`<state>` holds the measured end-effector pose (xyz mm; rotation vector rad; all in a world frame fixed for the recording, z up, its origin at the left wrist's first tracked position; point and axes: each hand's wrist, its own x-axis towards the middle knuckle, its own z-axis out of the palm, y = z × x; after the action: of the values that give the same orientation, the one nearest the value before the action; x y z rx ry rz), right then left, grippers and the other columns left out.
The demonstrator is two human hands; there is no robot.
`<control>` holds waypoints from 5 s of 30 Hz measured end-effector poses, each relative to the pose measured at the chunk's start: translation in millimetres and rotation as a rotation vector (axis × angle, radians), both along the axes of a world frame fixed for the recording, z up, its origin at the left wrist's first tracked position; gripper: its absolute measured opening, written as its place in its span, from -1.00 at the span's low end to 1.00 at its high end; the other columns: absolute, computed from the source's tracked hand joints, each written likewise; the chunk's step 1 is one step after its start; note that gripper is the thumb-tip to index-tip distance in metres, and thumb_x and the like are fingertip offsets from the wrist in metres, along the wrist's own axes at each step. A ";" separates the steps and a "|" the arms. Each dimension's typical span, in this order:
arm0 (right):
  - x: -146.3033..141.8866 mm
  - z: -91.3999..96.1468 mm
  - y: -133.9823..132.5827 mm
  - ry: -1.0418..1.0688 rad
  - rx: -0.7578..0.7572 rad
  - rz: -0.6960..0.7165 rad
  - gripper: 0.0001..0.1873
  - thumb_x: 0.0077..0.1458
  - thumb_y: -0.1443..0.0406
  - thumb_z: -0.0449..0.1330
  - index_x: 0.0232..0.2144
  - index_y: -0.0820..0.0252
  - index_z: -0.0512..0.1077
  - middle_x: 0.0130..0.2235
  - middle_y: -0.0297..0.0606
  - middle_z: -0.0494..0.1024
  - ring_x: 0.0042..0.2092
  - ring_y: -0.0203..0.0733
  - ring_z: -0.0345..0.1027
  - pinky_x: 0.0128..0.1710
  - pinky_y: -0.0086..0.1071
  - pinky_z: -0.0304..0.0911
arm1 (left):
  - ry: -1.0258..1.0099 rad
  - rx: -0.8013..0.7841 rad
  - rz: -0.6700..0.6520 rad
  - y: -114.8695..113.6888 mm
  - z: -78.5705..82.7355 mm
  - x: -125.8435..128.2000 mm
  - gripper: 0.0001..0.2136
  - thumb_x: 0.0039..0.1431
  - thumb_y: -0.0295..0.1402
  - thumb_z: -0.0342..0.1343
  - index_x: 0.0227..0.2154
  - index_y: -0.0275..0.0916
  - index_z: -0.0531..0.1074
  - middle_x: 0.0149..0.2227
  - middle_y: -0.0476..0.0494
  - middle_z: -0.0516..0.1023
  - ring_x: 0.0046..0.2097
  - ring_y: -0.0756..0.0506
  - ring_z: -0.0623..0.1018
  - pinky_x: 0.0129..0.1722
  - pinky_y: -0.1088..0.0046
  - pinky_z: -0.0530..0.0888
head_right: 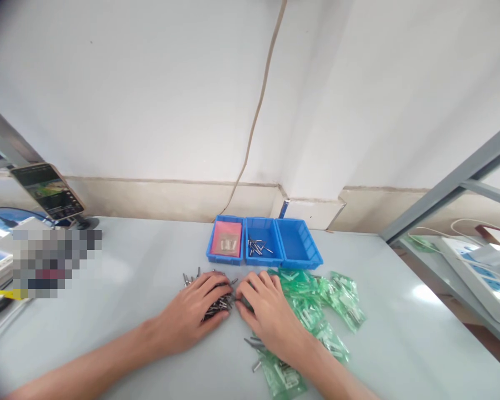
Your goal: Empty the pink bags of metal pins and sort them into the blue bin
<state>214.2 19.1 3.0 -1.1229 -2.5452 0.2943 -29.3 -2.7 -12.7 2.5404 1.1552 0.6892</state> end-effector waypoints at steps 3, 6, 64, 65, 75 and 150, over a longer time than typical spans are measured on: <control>0.0 0.4 -1.4 -0.016 -0.012 0.028 -0.91 0.43 0.35 0.26 -0.14 0.06 0.40 -0.06 -0.26 0.55 -0.06 0.02 0.34 -0.06 -0.12 0.19 | 0.008 -0.011 -0.001 0.3 -0.1 -0.3 -0.72 0.48 -0.30 0.16 0.17 -0.18 0.42 0.21 -0.25 0.51 0.26 -0.28 0.47 0.27 0.05 0.51; 0.1 -1.5 -1.4 -0.029 -0.001 0.042 -0.85 0.46 0.40 0.18 -0.20 0.08 0.38 -0.11 -0.27 0.54 -0.10 0.00 0.33 -0.07 -0.12 0.18 | 0.016 -0.016 0.001 0.1 -0.8 -1.0 -0.70 0.47 -0.30 0.17 0.19 -0.17 0.41 0.22 -0.24 0.50 0.27 -0.29 0.46 0.28 0.05 0.51; 7.2 4.3 6.8 0.711 -0.311 -0.272 -0.82 0.46 0.17 0.19 -0.25 0.03 0.35 -0.19 -0.27 0.47 -0.15 -0.10 0.39 -0.14 -0.26 0.35 | -0.042 -0.087 0.021 -0.9 0.7 -1.8 -0.74 0.44 -0.31 0.22 0.04 -0.13 0.27 0.21 -0.23 0.50 0.26 -0.28 0.47 0.18 0.08 0.53; 6.9 5.0 6.9 0.707 -0.304 -0.270 -0.81 0.45 0.17 0.19 -0.26 0.04 0.35 -0.20 -0.27 0.46 -0.16 -0.09 0.38 -0.15 -0.26 0.35 | -0.045 -0.083 0.022 -0.9 1.0 -1.7 -0.74 0.44 -0.32 0.22 0.04 -0.13 0.28 0.21 -0.23 0.50 0.26 -0.28 0.48 0.18 0.08 0.53; 6.5 7.9 6.5 0.693 -0.276 -0.283 -0.83 0.45 0.17 0.18 -0.25 0.04 0.38 -0.22 -0.29 0.46 -0.22 -0.13 0.36 -0.18 -0.27 0.34 | -0.025 -0.089 0.013 -1.9 1.8 -2.8 -0.74 0.44 -0.33 0.21 0.04 -0.14 0.26 0.22 -0.25 0.48 0.27 -0.29 0.46 0.20 0.06 0.52; 8.2 14.8 9.4 0.827 -0.533 -0.326 -0.65 0.39 -0.04 0.23 -0.16 0.08 0.57 -0.25 -0.23 0.62 -0.37 -0.20 0.40 -0.31 -0.33 0.41 | 0.022 -0.029 0.000 0.9 -0.9 -1.4 -0.79 0.44 -0.35 0.20 0.05 -0.20 0.36 0.22 -0.26 0.48 0.25 -0.30 0.46 0.23 0.04 0.53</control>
<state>222.4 28.5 17.8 -1.2188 -1.5631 1.1233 -30.7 -1.8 -13.5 2.5298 1.1643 0.6414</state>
